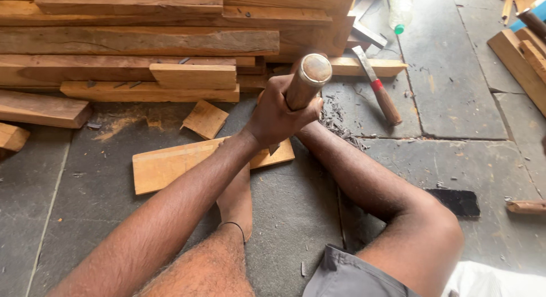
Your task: The person sits on the floor and uses a wooden mallet to strike a chisel, carving a small rectangular piece of wood held between their feet. The person repeatedly positions the chisel and strikes it to remove wood shavings.
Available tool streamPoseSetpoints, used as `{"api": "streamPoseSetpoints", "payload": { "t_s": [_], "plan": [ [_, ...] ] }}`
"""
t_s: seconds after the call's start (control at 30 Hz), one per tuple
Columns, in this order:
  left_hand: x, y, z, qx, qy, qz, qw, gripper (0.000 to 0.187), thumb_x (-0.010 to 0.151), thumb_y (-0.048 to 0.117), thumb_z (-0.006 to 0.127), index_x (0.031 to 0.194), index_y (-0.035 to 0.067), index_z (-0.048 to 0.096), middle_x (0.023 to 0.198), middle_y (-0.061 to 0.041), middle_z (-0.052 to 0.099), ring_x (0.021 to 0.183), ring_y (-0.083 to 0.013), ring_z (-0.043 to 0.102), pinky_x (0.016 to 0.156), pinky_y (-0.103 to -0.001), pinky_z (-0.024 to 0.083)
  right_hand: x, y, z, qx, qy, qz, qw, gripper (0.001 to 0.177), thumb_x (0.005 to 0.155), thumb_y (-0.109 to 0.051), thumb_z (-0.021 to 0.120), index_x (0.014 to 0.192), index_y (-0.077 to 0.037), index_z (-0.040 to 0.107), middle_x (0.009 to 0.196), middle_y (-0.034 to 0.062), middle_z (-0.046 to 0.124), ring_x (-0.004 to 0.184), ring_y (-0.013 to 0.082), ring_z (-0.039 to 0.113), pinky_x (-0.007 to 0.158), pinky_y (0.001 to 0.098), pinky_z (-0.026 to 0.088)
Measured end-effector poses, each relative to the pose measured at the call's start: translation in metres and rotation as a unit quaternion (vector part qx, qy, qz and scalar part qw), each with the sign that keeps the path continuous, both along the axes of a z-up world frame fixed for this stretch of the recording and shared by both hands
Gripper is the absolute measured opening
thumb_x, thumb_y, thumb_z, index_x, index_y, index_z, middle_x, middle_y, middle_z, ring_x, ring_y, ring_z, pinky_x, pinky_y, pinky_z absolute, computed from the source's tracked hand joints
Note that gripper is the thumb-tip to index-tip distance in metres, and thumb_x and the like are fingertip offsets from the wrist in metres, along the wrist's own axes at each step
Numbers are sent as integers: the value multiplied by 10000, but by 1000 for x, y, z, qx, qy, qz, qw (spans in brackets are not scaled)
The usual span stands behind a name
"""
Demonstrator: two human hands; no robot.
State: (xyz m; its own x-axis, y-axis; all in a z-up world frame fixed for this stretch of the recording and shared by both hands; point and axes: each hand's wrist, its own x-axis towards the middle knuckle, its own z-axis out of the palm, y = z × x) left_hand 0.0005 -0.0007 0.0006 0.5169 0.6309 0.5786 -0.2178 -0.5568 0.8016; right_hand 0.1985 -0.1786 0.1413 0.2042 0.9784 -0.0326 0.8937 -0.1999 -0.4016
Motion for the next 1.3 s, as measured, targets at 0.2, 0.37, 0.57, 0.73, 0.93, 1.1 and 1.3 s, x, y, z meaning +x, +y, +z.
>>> {"api": "streamPoseSetpoints", "payload": {
  "t_s": [0.2, 0.37, 0.57, 0.73, 0.93, 1.1, 1.3],
  "plan": [
    [0, -3, -1, 12, 1, 9, 1000, 163, 884, 171, 731, 899, 47, 627, 753, -3, 647, 697, -76, 612, 651, -291, 532, -13, 6, 31, -171, -168, 34, 970, 635, 843, -404, 829, 1328, -121, 531, 716, 111, 665, 552, 226, 660, 518, 368, 594],
    [-2, 0, -4, 20, 9, 4, 1000, 169, 889, 165, 740, 861, 45, 625, 716, -6, 626, 660, -85, 586, 631, -293, 510, -19, -2, 15, -108, -93, 48, 989, 613, 829, -406, 821, 1284, -108, 539, 703, 106, 657, 525, 210, 659, 491, 354, 586],
    [-4, -1, -5, 5, -57, -34, 998, 132, 879, 132, 708, 882, 40, 613, 766, 6, 653, 713, -71, 615, 664, -294, 543, 49, -18, -31, 8, 111, -139, 984, 460, 963, -385, 675, 1195, -4, 562, 657, 138, 635, 471, 213, 620, 400, 404, 506],
    [-2, 2, -16, -7, -53, -38, 998, 153, 908, 129, 723, 857, 42, 607, 749, 3, 629, 710, -72, 593, 643, -292, 522, 78, -13, -56, -184, 137, -287, 930, 473, 1156, -517, 491, 1183, -50, 561, 665, 199, 618, 465, 307, 570, 400, 521, 436],
    [-12, -9, -43, 37, -48, -21, 998, 107, 888, 100, 722, 908, 38, 637, 830, -24, 664, 772, -103, 629, 689, -305, 536, 0, -13, -17, -115, -37, 30, 992, 743, 833, -358, 863, 1428, -118, 488, 656, 80, 671, 536, 166, 649, 484, 320, 520],
    [-4, 7, -27, 54, -69, 73, 993, 160, 827, 79, 748, 925, 13, 640, 804, -39, 648, 742, -101, 633, 697, -305, 554, 5, -12, -16, 6, 101, 17, 995, 578, 858, -279, 820, 1332, -62, 571, 747, 70, 677, 533, 154, 655, 416, 280, 540],
    [-8, 4, 3, -33, -70, -15, 997, 51, 920, 76, 697, 928, 30, 675, 806, 4, 705, 761, -65, 679, 692, -273, 586, 56, -22, -33, 19, 270, -232, 934, 371, 1059, -325, 707, 1014, 17, 571, 642, 152, 583, 523, 232, 568, 431, 374, 456]
  ]
}}
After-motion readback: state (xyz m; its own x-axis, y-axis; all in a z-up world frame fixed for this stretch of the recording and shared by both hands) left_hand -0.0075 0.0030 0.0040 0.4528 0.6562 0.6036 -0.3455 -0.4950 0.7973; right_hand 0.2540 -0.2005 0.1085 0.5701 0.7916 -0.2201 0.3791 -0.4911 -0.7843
